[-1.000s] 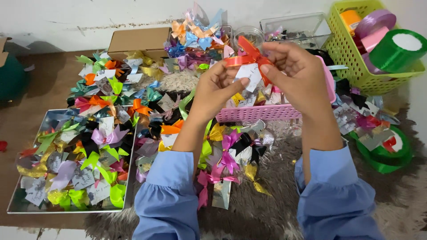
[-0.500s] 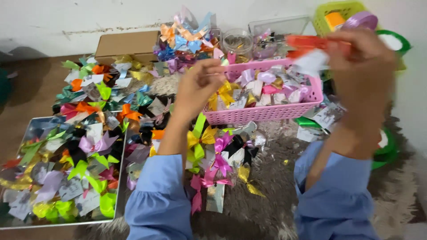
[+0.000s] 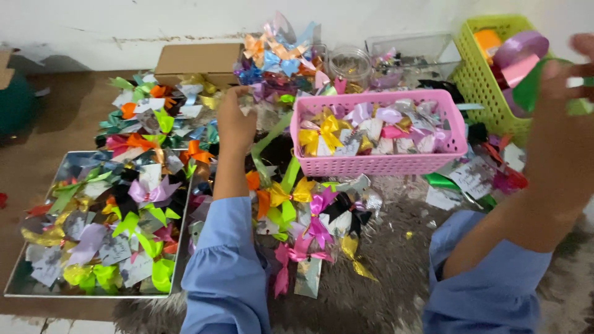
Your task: The person sorts small decorative bows from a metal tray into a pink basket. They pick up individual bows, sometimes adjusting them, and place them into the basket.
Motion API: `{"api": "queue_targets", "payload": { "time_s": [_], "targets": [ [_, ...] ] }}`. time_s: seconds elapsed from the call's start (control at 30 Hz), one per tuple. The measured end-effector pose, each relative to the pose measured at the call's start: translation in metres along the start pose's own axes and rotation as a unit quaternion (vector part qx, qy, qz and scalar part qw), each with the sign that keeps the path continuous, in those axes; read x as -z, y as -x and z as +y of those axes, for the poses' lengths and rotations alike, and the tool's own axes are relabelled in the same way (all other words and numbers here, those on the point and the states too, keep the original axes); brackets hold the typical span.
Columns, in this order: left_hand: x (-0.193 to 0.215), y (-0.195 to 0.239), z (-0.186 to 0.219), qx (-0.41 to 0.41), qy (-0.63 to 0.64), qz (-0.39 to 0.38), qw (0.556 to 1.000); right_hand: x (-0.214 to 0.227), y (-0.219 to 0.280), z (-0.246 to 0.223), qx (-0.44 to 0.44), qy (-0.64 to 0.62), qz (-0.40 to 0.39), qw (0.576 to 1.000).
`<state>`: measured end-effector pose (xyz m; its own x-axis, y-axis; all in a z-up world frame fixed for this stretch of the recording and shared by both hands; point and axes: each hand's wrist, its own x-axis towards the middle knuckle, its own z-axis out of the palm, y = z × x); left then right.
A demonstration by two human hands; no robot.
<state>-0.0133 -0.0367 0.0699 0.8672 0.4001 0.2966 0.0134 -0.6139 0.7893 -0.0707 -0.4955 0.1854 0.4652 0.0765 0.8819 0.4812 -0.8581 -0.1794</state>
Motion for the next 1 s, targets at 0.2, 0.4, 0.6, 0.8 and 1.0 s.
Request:
{"api": "queue_targets", "payload": {
  "time_s": [0.2,0.4,0.6,0.8,1.0],
  "targets": [
    [-0.021,-0.049,-0.031,-0.117,-0.214,0.053,0.968,-0.054,-0.003,-0.098,0.008,-0.137,-0.203,0.97],
    [-0.033,-0.099,-0.057,-0.027,-0.305,0.079,0.949,-0.146,0.091,-0.091,0.245,-0.06,-0.135,0.958],
    [-0.022,-0.073,-0.057,0.085,-0.069,-0.035,0.993,-0.141,0.09,-0.102,0.26,-0.039,-0.125,0.957],
    [-0.059,-0.11,-0.134,0.066,-0.124,0.034,0.99,-0.143,0.093,-0.099,0.278,-0.015,-0.115,0.954],
    [-0.014,-0.074,-0.039,0.035,0.0,0.077,0.996,-0.144,0.095,-0.1,0.264,-0.015,-0.117,0.957]
  ]
}}
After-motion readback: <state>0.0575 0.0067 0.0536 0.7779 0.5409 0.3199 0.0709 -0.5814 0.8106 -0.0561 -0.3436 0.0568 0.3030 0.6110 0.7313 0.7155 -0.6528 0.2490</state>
